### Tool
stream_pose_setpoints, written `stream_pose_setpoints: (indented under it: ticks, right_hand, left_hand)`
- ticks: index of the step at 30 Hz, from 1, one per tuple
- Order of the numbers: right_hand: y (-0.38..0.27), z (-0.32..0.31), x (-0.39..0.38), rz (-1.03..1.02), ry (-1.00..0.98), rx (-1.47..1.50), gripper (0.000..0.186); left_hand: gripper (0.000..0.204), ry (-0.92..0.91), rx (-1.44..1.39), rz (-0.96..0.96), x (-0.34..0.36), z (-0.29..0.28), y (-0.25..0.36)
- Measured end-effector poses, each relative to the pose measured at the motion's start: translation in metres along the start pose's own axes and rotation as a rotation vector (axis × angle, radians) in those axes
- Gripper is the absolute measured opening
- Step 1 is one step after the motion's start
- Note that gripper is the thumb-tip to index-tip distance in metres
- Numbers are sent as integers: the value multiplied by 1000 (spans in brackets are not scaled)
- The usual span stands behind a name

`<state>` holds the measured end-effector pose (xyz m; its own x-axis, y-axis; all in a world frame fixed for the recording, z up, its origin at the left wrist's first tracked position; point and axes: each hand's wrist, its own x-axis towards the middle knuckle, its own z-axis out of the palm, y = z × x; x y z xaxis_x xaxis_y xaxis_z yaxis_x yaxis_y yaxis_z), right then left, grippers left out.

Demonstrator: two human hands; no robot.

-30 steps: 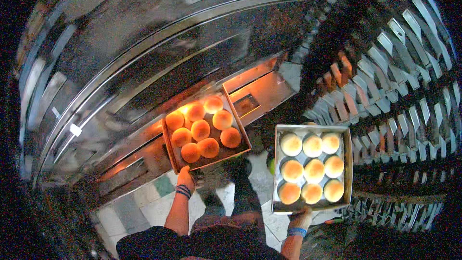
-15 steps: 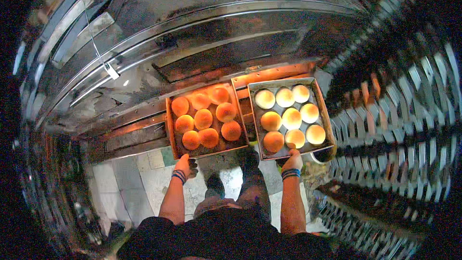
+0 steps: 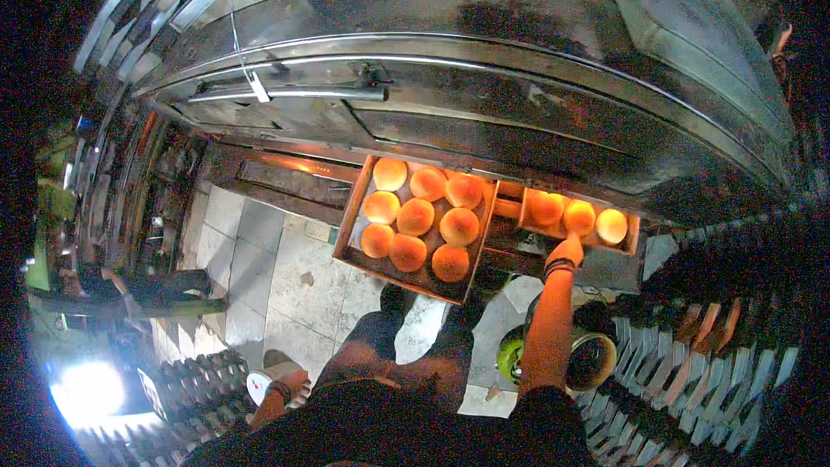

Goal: The person removes baking trays with baked bread from an industrial oven, loads trays with unbaked dough into the oven, and carries the baked bread across the room.

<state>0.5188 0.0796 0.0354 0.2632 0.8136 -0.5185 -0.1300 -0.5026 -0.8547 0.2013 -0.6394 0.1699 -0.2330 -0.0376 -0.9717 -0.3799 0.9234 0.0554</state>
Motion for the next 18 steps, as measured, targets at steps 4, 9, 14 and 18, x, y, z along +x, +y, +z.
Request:
stream_pose_setpoints:
  ticks: [4, 9, 14, 18]
  right_hand:
    - [2, -11, 26, -149, -215, -305, 37]
    - [19, -22, -84, -773, -374, -1078, 51]
    - [111, -44, -246, -201, 83, -1083, 54]
    - [183, 49, -355, -182, -351, -1252, 33]
  left_hand:
    - [32, -81, -67, -137, 27, -16, -31]
    - [39, 229, -85, 49, 43, -65, 118]
    - [28, 316, 259, 761, 155, -146, 333]
    - [20, 707, 941, 1187, 224, -166, 519]
